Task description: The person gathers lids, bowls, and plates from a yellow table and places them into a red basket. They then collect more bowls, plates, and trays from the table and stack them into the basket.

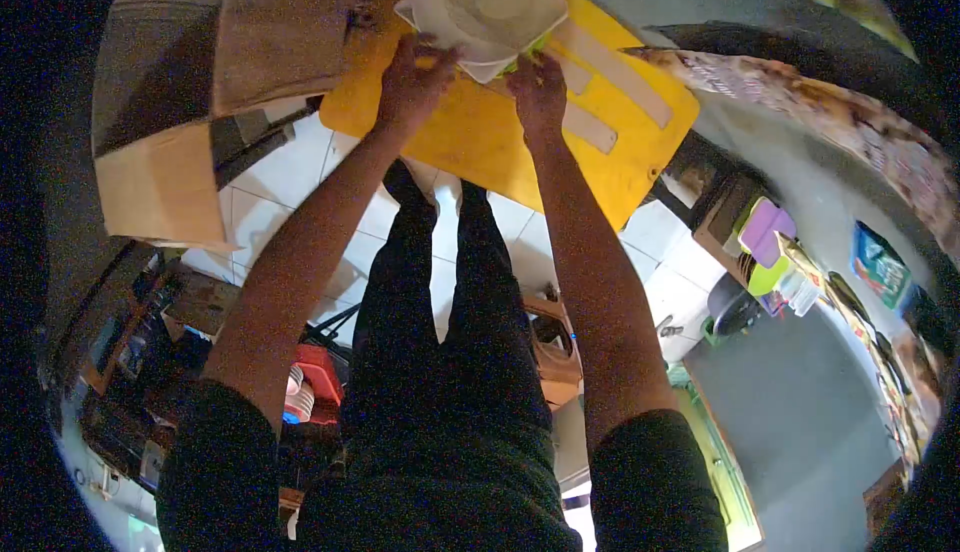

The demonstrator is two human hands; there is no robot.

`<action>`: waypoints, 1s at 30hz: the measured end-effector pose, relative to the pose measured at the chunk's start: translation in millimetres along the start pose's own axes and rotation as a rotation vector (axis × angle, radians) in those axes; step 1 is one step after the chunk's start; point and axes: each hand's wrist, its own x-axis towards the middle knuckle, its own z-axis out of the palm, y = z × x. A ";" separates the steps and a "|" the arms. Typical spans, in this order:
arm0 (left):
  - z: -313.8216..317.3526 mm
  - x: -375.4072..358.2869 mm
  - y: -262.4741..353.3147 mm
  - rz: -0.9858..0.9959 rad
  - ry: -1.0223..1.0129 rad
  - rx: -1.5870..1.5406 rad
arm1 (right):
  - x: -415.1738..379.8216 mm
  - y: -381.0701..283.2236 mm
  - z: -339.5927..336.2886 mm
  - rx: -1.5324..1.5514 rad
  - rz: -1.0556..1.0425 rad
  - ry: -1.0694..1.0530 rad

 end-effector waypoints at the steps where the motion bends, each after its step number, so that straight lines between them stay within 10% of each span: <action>1: 5.9 11.0 -5.2 -0.011 -0.004 0.001 | 9.3 -7.0 4.8 -0.017 0.040 0.043; 30: -8.1 -8.1 -0.9 -0.134 -0.071 -0.789 | 74.9 -8.0 -18.4 0.007 0.039 -0.034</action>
